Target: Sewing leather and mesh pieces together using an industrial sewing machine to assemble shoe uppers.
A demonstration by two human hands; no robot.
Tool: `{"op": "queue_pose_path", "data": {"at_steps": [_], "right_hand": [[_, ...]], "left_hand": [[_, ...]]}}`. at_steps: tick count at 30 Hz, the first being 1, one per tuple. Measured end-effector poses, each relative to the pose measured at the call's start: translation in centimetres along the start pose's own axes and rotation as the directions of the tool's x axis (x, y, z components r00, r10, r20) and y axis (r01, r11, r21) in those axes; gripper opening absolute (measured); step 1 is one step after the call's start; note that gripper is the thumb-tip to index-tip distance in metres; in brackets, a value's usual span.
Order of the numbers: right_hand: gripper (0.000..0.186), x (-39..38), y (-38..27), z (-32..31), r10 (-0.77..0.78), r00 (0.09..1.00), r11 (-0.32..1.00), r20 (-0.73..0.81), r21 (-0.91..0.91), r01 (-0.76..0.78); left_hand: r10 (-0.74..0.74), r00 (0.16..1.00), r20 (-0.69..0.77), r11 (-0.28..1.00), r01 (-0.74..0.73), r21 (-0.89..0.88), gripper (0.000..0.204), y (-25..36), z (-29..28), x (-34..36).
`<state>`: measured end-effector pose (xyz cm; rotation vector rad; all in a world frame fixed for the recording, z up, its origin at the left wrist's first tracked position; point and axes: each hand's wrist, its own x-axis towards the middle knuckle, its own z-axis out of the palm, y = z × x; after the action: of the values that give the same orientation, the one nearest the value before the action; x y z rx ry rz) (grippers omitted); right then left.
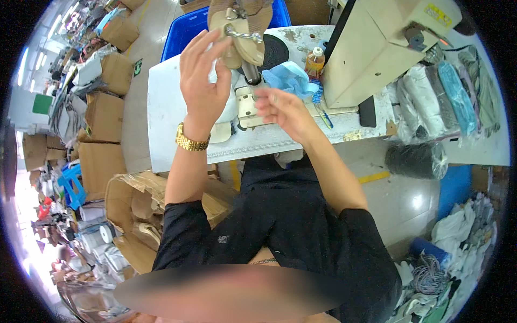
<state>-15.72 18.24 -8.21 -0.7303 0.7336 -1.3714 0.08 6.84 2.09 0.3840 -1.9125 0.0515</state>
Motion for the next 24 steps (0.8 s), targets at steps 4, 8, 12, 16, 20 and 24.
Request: {"op": "queue_pose_path", "data": {"at_steps": [4, 8, 12, 16, 20, 24], "right_hand": [[0.057, 4.9, 0.2, 0.9, -0.001, 0.988, 0.898, 0.151, 0.435, -0.066], [0.063, 8.3, 2.4, 1.0, -0.139, 0.940, 0.604, 0.311, 0.779, -0.168], [0.055, 8.3, -0.3, 1.7, -0.149, 0.983, 0.461, 0.110, 0.887, -0.030], [0.040, 7.7, -2.3, 3.4, -0.237, 0.971, 0.481, 0.038, 0.872, 0.084], [0.039, 7.2, -1.2, 2.5, -0.392, 0.878, 0.487, 0.274, 0.872, -0.055], [0.036, 6.5, -0.9, 1.7, -0.340, 0.918, 0.632, 0.204, 0.772, 0.062]], "left_hand": [[0.138, 0.974, 0.182, 0.960, -0.177, 0.217, 0.041, -1.2, 1.2, 1.1], [0.274, 0.953, 0.129, 0.944, -0.293, 0.154, 0.028, -2.9, 1.2, 1.6], [0.309, 0.936, 0.166, 0.930, -0.334, 0.154, 0.027, -3.1, 0.5, 2.0], [0.272, 0.953, 0.137, 0.948, -0.290, 0.133, 0.029, -3.0, 0.6, 2.2], [0.293, 0.944, 0.149, 0.930, -0.318, 0.184, 0.032, -3.5, 0.2, 2.7], [0.277, 0.948, 0.160, 0.936, -0.303, 0.178, 0.036, -3.3, 0.1, 2.4]]}}
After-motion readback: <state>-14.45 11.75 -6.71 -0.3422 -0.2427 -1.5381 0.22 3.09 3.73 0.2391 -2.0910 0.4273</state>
